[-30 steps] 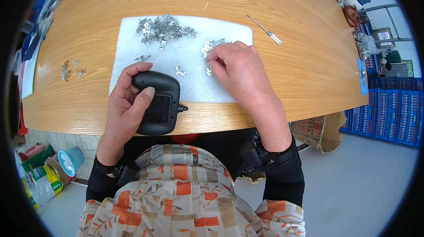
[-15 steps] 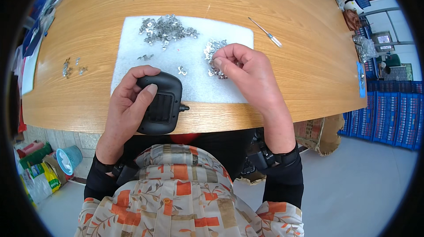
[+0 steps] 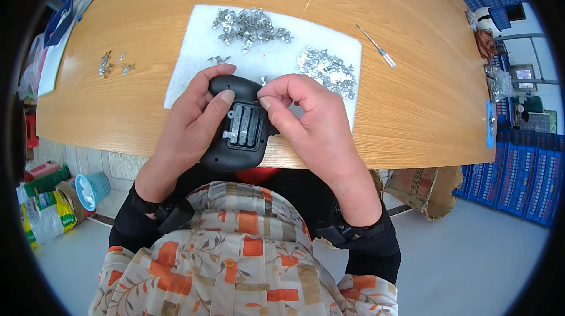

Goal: The person assembles small metal fasteners into a black plastic housing component. They pick up individual fasteners from a pile on a white paper and insert them into slots on the plastic part, repeating this process for multiple units.

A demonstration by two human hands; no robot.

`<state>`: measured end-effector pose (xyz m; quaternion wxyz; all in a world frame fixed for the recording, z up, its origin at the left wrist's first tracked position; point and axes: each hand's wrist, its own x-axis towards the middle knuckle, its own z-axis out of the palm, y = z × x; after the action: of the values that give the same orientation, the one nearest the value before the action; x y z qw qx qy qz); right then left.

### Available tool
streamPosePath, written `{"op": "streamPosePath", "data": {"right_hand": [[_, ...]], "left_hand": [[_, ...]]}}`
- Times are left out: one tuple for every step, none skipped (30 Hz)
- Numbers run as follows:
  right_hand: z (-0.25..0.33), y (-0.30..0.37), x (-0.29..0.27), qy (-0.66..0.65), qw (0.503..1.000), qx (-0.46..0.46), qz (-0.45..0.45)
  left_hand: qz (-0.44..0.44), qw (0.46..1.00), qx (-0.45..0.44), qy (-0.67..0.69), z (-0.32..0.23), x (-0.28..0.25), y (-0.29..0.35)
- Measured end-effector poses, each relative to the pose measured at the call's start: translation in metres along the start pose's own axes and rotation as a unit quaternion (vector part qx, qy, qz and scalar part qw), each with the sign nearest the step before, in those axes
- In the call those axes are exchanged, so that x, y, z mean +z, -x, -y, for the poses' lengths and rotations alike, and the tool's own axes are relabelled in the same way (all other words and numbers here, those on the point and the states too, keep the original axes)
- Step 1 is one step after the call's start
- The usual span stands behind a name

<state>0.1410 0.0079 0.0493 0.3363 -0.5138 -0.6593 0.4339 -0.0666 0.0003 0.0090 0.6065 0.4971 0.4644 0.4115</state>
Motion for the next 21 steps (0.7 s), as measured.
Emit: {"op": "streamPosePath", "data": {"right_hand": [[-0.002, 0.0, 0.003, 0.018, 1.0, -0.006, -0.002], [-0.004, 0.0, 0.005, 0.017, 1.0, -0.003, 0.0], [-0.006, 0.0, 0.008, 0.018, 1.0, 0.0, 0.003], [-0.007, 0.0, 0.009, 0.018, 1.0, 0.002, 0.005], [-0.007, -0.001, 0.009, 0.004, 1.0, 0.018, 0.007], [-0.007, -0.001, 0.008, -0.008, 0.999, 0.034, 0.008], [-0.007, -0.001, 0.007, -0.021, 0.998, 0.05, 0.009], [-0.007, -0.001, 0.006, -0.03, 0.998, 0.051, 0.007], [-0.007, -0.001, 0.005, -0.039, 0.998, 0.052, 0.006], [-0.008, -0.001, 0.004, -0.049, 0.997, 0.053, 0.005], [-0.008, 0.0, 0.002, -0.019, 0.999, 0.037, 0.006], [-0.008, 0.001, 0.0, 0.01, 1.0, 0.02, 0.008], [-0.009, 0.001, 0.0, 0.04, 0.999, 0.003, 0.011], [-0.009, 0.002, -0.001, 0.045, 0.999, 0.001, 0.014], [-0.01, 0.002, -0.001, 0.051, 0.999, -0.002, 0.016], [-0.01, 0.003, -0.001, 0.056, 0.998, -0.005, 0.018], [-0.011, 0.003, -0.001, 0.057, 0.998, -0.004, 0.019], [-0.013, 0.003, 0.0, 0.057, 0.998, -0.003, 0.019], [-0.013, 0.004, 0.0, 0.058, 0.998, -0.001, 0.019], [-0.013, 0.004, 0.0, 0.059, 0.998, -0.002, 0.018], [-0.013, 0.004, 0.001, 0.06, 0.998, -0.002, 0.015]], "left_hand": [[0.005, 1.0, -0.002, -0.008, 0.0, -0.001, 0.0], [0.003, 1.0, -0.003, -0.019, 0.0, -0.001, 0.0], [0.001, 1.0, -0.003, -0.028, 0.001, -0.002, -0.001], [0.0, 0.999, -0.004, -0.038, 0.002, -0.003, -0.001], [0.0, 0.999, -0.004, -0.035, 0.003, -0.004, -0.001], [0.001, 1.0, -0.003, -0.031, 0.005, -0.004, -0.002], [0.003, 1.0, -0.002, -0.027, 0.006, -0.004, -0.003], [0.002, 1.0, 0.0, -0.015, 0.008, -0.003, -0.003], [0.0, 1.0, 0.002, -0.003, 0.009, -0.003, -0.003], [-0.002, 1.0, 0.004, 0.008, 0.01, -0.002, -0.004], [0.002, 1.0, 0.001, -0.001, 0.009, -0.002, -0.004], [0.005, 1.0, -0.002, -0.01, 0.008, -0.003, -0.003], [0.007, 1.0, -0.005, -0.019, 0.006, -0.004, -0.003], [0.007, 1.0, -0.002, -0.016, 0.006, -0.004, -0.002], [0.006, 1.0, 0.001, -0.012, 0.005, -0.003, -0.002], [0.005, 1.0, 0.005, -0.009, 0.005, -0.002, -0.002], [0.005, 1.0, 0.007, -0.003, 0.005, -0.001, -0.001], [0.005, 1.0, 0.01, 0.002, 0.005, -0.001, -0.001], [0.005, 1.0, 0.013, 0.007, 0.005, -0.001, -0.001], [0.005, 1.0, 0.013, 0.006, 0.004, -0.001, -0.001], [0.005, 1.0, 0.013, 0.005, 0.004, -0.001, -0.001]]}}
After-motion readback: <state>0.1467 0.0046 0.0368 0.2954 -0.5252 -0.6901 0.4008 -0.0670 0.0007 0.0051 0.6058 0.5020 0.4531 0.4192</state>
